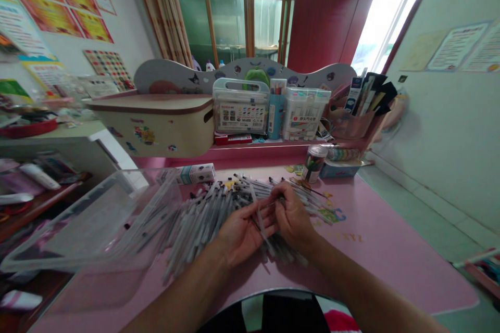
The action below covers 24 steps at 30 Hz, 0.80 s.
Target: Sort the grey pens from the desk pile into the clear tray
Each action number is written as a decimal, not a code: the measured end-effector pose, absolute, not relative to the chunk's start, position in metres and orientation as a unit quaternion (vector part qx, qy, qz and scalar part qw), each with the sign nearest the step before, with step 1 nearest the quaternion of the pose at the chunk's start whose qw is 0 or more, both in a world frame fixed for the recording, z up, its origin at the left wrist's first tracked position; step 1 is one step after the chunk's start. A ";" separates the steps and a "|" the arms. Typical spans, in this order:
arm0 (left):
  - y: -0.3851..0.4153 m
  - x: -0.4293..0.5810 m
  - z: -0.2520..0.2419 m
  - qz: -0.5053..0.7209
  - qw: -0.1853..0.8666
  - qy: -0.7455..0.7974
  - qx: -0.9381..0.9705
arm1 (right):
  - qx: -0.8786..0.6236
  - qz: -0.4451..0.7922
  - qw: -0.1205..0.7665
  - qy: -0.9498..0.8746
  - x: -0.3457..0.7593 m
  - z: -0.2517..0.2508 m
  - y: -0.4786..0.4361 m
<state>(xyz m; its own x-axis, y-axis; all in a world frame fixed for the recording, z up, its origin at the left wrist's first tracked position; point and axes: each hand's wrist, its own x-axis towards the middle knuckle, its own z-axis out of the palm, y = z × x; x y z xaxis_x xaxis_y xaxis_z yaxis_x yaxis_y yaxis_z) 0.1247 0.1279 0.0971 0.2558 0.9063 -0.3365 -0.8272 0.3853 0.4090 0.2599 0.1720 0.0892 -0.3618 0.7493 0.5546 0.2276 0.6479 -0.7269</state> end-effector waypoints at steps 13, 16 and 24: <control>0.132 0.126 0.100 0.616 0.726 0.306 -0.008 | -0.273 0.161 0.364 -0.876 0.268 0.095 0.182; 0.132 0.114 0.110 0.624 0.705 0.337 0.010 | -0.345 0.140 0.376 -0.848 0.282 0.106 0.201; 0.096 0.060 0.188 0.721 0.503 0.368 0.302 | -0.573 0.048 0.082 -0.814 0.328 0.104 0.252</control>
<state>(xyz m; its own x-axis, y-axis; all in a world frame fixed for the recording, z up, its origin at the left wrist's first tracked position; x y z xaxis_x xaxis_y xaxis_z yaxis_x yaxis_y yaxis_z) 0.0597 0.0960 0.1881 -0.3124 0.9477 0.0652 -0.5026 -0.2232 0.8352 0.3280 0.2517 0.1038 -0.3305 0.9405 0.0793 0.9247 0.3395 -0.1725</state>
